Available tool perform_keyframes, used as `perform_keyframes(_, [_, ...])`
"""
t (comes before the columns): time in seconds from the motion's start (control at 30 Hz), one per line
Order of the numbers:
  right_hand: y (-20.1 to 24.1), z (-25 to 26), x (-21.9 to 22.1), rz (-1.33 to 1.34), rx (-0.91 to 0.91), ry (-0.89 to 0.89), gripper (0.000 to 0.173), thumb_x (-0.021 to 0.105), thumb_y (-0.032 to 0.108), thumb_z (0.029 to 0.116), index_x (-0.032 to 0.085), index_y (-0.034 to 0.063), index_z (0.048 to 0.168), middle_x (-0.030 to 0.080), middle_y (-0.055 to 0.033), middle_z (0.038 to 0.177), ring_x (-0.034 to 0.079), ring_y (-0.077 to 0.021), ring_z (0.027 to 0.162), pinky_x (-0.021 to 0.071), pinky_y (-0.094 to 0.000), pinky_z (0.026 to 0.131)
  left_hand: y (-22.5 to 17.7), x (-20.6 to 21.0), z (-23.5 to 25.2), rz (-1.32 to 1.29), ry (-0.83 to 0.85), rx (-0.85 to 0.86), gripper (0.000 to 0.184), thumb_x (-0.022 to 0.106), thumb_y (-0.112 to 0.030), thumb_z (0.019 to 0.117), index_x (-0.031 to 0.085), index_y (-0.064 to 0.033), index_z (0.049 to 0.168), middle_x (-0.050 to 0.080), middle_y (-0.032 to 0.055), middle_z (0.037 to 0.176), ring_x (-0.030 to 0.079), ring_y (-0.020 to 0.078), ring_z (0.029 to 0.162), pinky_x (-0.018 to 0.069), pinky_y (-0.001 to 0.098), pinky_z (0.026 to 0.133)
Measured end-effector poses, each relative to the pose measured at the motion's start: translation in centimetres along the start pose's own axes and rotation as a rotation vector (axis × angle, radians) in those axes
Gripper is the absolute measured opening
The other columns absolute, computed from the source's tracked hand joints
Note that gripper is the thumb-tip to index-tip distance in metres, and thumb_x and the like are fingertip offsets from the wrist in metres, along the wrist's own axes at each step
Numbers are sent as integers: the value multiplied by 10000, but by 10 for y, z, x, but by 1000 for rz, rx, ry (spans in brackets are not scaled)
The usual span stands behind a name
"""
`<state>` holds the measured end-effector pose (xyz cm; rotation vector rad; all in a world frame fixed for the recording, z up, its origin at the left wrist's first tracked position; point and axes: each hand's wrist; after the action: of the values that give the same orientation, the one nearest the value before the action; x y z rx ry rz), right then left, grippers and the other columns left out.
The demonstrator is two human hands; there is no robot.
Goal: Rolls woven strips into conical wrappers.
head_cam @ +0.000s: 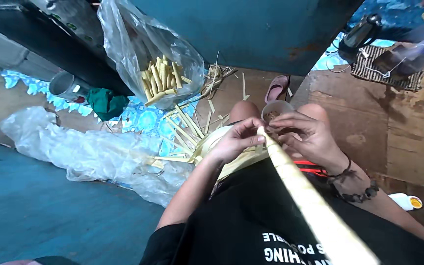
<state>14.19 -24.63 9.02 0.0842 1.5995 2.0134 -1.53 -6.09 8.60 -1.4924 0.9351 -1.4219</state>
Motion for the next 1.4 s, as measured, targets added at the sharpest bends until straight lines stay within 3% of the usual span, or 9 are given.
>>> perform_keyframes(0.07, [-29, -20, -8, -274, 212, 116, 300, 764, 254, 901, 742, 33, 1102, 718, -84, 1031, 687, -144, 864, 591, -342, 775, -3, -11, 0, 52, -125, -30, 128, 592, -90, 973, 621, -161, 1076, 671, -15, 1033, 660, 79, 892, 581, 270, 778])
perform_keyframes(0.23, [-54, -52, -11, -632, 622, 756, 265, 724, 261, 931, 759, 34, 1063, 702, -198, 1110, 640, -381, 1112, 472, -583, 998, -1, -33, 2, -8, -407, -70, 147, 476, -89, 1055, 558, -160, 1154, 669, -6, 1051, 682, 137, 922, 594, 379, 831])
perform_keyframes(0.33, [-49, -53, -20, -583, 546, 652, 295, 756, 241, 920, 681, -2, 1070, 677, -200, 1042, 658, -361, 999, 517, -553, 906, 2, -28, 4, -55, -543, -76, 149, 475, -136, 1081, 552, -144, 1208, 686, 22, 1057, 706, 142, 893, 604, 346, 836])
perform_keyframes(0.5, [-33, -41, -22, -409, 466, 375, 378, 580, 227, 1041, 584, 35, 1367, 695, -188, 1065, 702, -282, 887, 575, -478, 831, 8, -12, 8, -100, -649, -80, 154, 513, -146, 1068, 625, -97, 1161, 699, 32, 1041, 686, 124, 919, 575, 318, 854])
perform_keyframes(0.77, [-10, -14, 19, -576, 15, -89, 333, 498, 255, 1060, 663, 33, 1244, 709, -157, 1056, 712, -261, 876, 597, -439, 763, 10, 7, 8, -70, -465, -54, 312, 590, 64, 941, 629, -103, 1201, 696, 17, 1028, 662, 94, 874, 566, 299, 797])
perform_keyframes(0.97, [-5, 0, 29, -635, 130, 3, 253, 553, 172, 1028, 679, 63, 1219, 699, -162, 986, 706, -317, 811, 585, -505, 699, 19, 22, 9, -155, -362, -136, 422, 661, 123, 850, 560, -101, 1194, 680, 23, 1117, 669, 111, 948, 571, 331, 869])
perform_keyframes(1.13, [-12, -4, 26, -557, 191, 60, 251, 576, 97, 999, 670, 49, 1226, 708, -168, 992, 710, -310, 826, 588, -516, 723, 24, 21, 6, -106, -274, -191, 677, 680, 102, 831, 445, -115, 1427, 599, 47, 1324, 661, 111, 989, 576, 315, 873])
perform_keyframes(1.27, [-25, -21, 10, -425, 188, 61, 359, 522, 337, 1052, 674, 62, 1224, 708, -102, 930, 688, -171, 810, 583, -385, 759, 3, -12, -2, 82, -378, -115, 435, 655, 31, 900, 551, -100, 1302, 695, 14, 1102, 679, 96, 911, 589, 308, 815])
perform_keyframes(1.4, [-35, -38, -5, -321, 338, 291, 392, 486, 313, 1066, 654, 31, 1280, 709, -121, 951, 686, -165, 807, 576, -361, 760, -37, -98, -23, 124, -580, 41, 352, 529, 6, 949, 505, -110, 1281, 697, -44, 989, 671, 46, 843, 581, 258, 798])
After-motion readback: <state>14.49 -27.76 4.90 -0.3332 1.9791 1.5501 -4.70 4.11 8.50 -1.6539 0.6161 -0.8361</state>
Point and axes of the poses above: each hand's wrist, its own z-axis towards the middle knuckle, its own x-axis out of the palm, y = z × x
